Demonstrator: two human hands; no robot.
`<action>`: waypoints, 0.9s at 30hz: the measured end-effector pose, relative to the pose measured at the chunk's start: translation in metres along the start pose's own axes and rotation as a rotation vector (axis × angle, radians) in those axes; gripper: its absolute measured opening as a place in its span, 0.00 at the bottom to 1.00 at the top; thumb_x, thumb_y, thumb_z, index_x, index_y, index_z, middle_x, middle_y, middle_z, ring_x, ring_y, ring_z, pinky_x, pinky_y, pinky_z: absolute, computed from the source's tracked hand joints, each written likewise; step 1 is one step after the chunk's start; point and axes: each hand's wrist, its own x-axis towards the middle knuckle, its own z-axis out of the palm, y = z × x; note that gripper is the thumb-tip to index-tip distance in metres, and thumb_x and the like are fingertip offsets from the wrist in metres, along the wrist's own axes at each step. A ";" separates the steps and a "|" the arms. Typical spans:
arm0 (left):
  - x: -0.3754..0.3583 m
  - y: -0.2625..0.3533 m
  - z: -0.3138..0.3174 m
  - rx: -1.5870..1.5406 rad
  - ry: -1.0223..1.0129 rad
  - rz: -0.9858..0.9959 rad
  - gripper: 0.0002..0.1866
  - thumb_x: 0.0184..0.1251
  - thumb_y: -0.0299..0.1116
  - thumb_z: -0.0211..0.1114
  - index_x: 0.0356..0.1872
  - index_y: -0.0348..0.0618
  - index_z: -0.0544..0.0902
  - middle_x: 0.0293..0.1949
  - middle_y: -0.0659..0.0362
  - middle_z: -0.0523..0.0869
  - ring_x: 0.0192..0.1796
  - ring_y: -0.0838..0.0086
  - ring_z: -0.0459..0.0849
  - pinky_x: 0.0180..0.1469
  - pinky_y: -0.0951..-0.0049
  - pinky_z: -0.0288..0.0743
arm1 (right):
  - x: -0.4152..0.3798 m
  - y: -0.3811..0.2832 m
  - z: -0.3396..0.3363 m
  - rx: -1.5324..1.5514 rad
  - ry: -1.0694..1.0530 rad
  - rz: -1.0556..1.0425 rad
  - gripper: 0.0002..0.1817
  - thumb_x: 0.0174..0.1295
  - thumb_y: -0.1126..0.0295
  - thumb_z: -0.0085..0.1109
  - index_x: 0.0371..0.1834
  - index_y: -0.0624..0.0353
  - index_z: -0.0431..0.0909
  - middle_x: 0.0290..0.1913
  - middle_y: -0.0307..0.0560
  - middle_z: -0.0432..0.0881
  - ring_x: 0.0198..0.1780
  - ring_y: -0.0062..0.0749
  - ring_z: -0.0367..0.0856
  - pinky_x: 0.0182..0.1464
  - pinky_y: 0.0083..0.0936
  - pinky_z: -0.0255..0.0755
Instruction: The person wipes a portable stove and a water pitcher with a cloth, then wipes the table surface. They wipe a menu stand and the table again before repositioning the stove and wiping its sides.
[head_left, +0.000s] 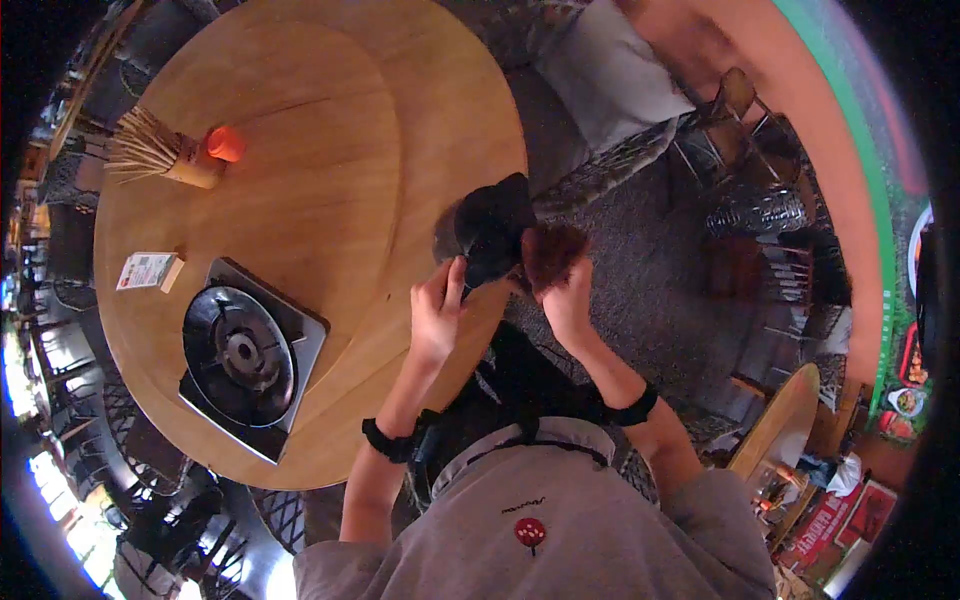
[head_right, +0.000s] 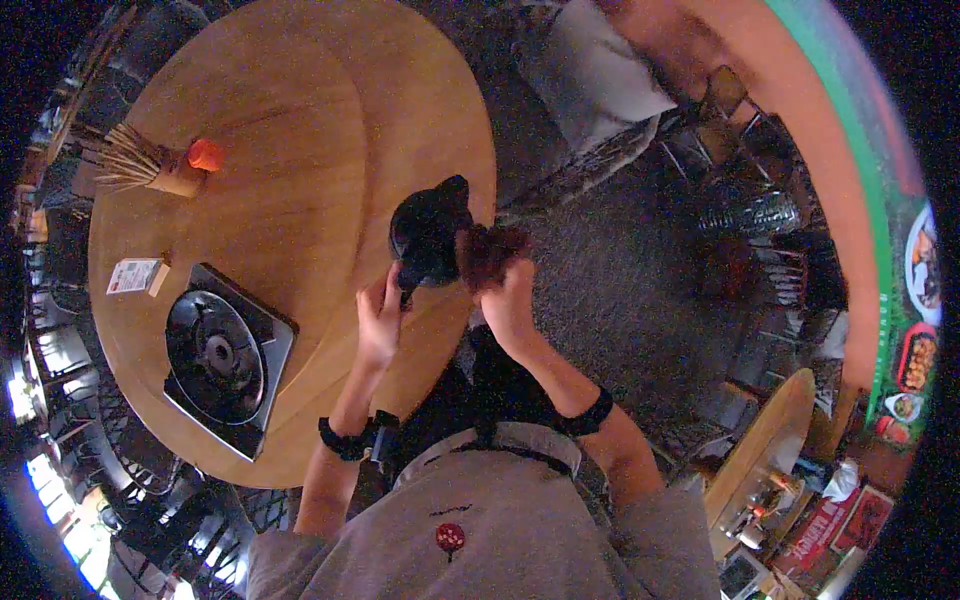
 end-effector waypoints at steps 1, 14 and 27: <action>-0.002 -0.004 0.003 0.039 0.025 0.014 0.15 0.68 0.38 0.48 0.31 0.35 0.75 0.16 0.51 0.72 0.17 0.68 0.72 0.20 0.70 0.66 | -0.008 0.033 -0.002 0.011 -0.037 0.020 0.11 0.56 0.63 0.53 0.35 0.60 0.76 0.28 0.38 0.77 0.27 0.29 0.76 0.30 0.29 0.72; 0.003 -0.003 0.044 0.120 0.539 0.251 0.17 0.68 0.31 0.44 0.19 0.34 0.66 0.14 0.57 0.60 0.21 0.81 0.57 0.21 0.76 0.55 | 0.001 0.030 0.033 0.474 -0.131 0.040 0.39 0.48 0.68 0.60 0.63 0.60 0.51 0.59 0.49 0.62 0.59 0.33 0.62 0.61 0.29 0.56; 0.012 -0.004 0.040 0.049 0.511 0.226 0.19 0.70 0.34 0.43 0.20 0.32 0.70 0.13 0.63 0.67 0.20 0.84 0.59 0.20 0.78 0.53 | 0.037 0.048 0.054 0.203 0.122 -0.301 0.32 0.42 0.66 0.66 0.52 0.62 0.64 0.50 0.48 0.72 0.52 0.32 0.70 0.56 0.28 0.61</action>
